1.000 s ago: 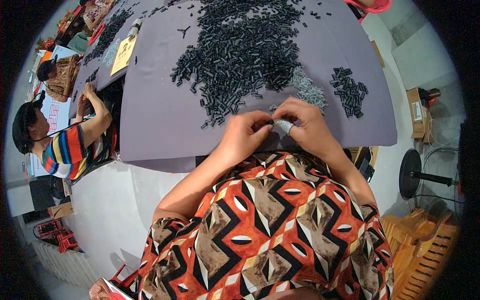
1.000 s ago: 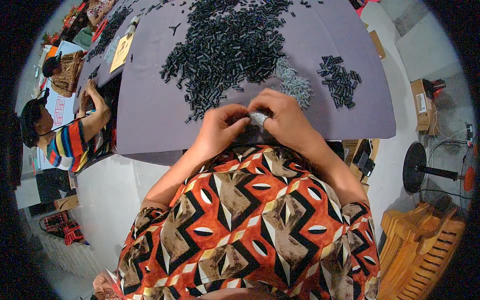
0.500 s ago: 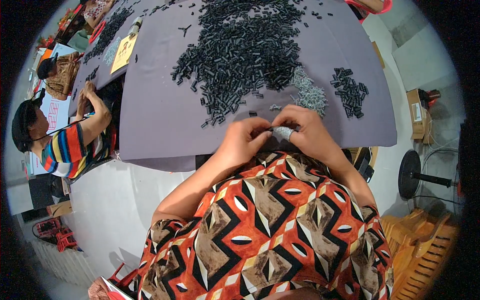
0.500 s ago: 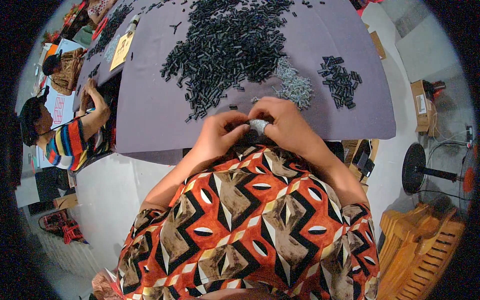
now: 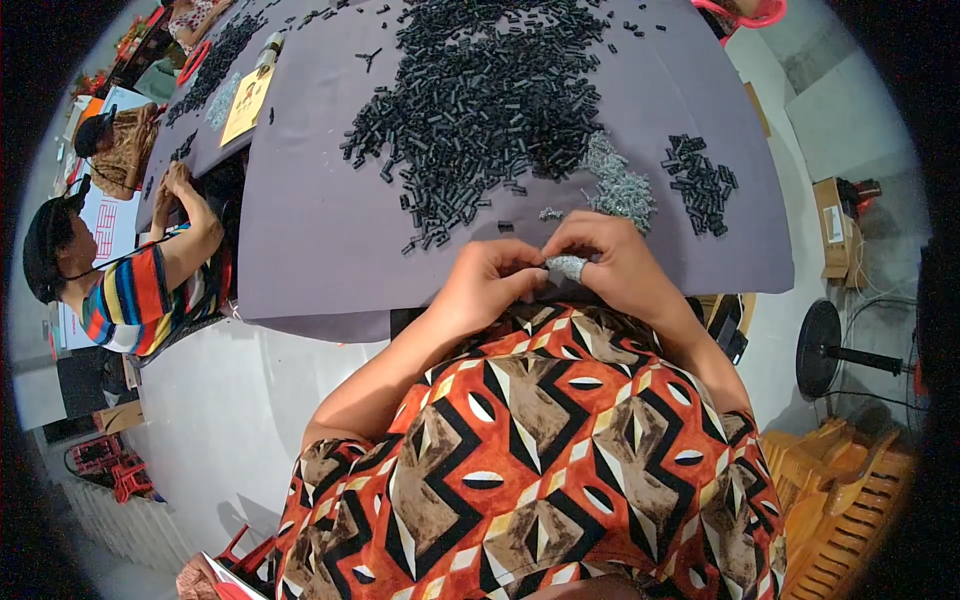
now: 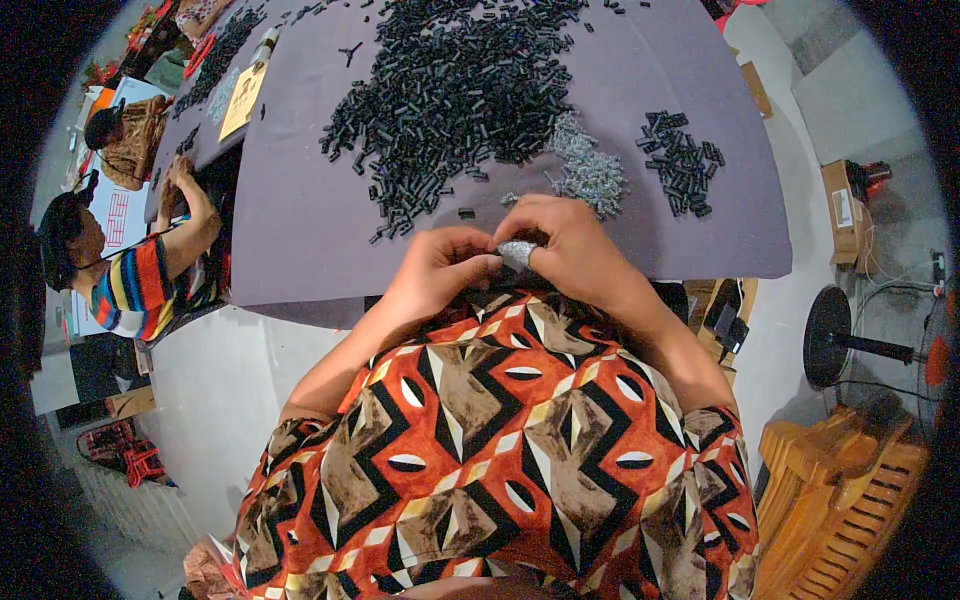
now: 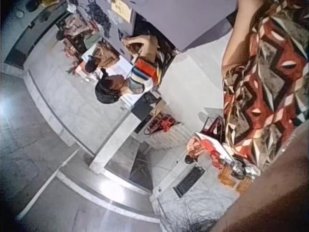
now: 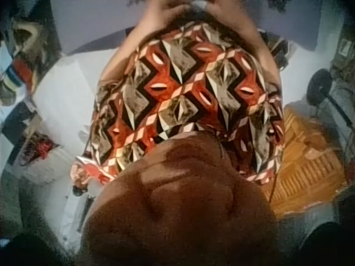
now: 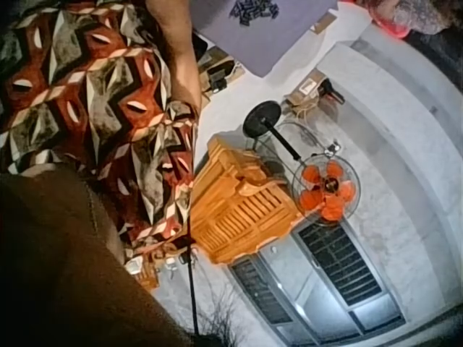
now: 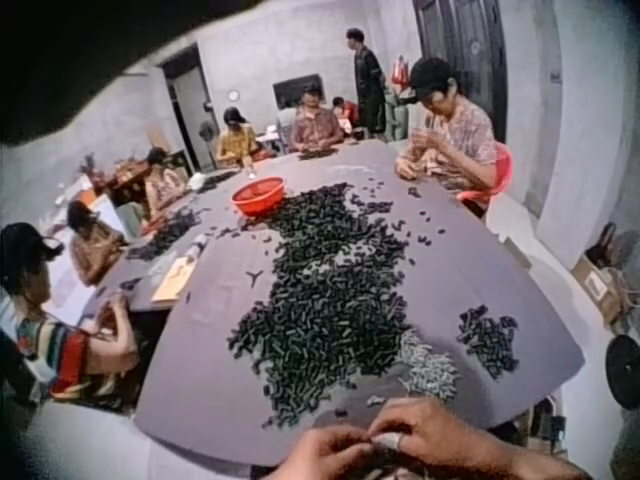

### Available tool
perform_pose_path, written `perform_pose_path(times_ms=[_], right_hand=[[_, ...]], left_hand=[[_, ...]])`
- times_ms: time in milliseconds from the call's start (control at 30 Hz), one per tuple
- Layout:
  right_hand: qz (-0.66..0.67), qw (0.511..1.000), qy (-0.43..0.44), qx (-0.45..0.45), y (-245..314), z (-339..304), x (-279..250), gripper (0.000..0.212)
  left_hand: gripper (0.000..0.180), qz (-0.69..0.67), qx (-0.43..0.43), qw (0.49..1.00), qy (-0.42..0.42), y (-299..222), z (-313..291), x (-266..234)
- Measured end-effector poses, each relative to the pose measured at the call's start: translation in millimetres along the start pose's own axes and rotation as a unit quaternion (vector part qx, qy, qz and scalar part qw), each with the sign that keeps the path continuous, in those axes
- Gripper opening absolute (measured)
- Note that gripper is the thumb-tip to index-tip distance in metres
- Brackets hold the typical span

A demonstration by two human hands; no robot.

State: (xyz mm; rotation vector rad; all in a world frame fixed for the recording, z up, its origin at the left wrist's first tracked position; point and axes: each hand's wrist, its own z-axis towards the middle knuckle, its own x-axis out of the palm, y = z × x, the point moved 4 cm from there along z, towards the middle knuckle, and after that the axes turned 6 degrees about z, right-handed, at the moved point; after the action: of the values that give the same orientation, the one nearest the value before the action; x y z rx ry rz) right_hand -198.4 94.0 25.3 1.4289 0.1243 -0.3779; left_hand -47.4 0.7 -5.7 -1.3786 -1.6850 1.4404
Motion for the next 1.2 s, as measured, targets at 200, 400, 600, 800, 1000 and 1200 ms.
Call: perform_pose_path(times_ms=[200,400,600,800,1000,1200], right_hand=[[0.057,0.997,-0.039,0.024,-4.1,1.2,-5.2,0.016],[0.089,0.996,-0.021,0.008,-0.4,3.4,0.3,0.018],[0.03,0.999,0.013,0.013,7.3,3.3,0.1,0.017],[0.045,0.999,0.005,0.02,3.0,2.4,0.8,0.014],[0.13,0.99,-0.021,0.057,-13.6,0.5,3.0,0.013],[0.096,0.994,-0.009,0.044,-12.2,1.6,2.2,0.013]], left_hand=[[0.014,-0.12,-0.009,0.993,0.019,-7.5,-2.6,-2.9],[0.013,-0.128,-0.011,0.992,0.013,-5.7,0.0,-3.9],[0.013,-0.125,-0.005,0.992,0.017,-0.5,0.3,-4.9],[0.012,-0.121,-0.005,0.992,0.015,-0.3,0.6,-3.7],[0.013,-0.117,-0.01,0.993,0.017,-2.5,0.8,-4.0],[0.012,-0.117,-0.013,0.993,0.015,1.0,1.5,-3.1]])
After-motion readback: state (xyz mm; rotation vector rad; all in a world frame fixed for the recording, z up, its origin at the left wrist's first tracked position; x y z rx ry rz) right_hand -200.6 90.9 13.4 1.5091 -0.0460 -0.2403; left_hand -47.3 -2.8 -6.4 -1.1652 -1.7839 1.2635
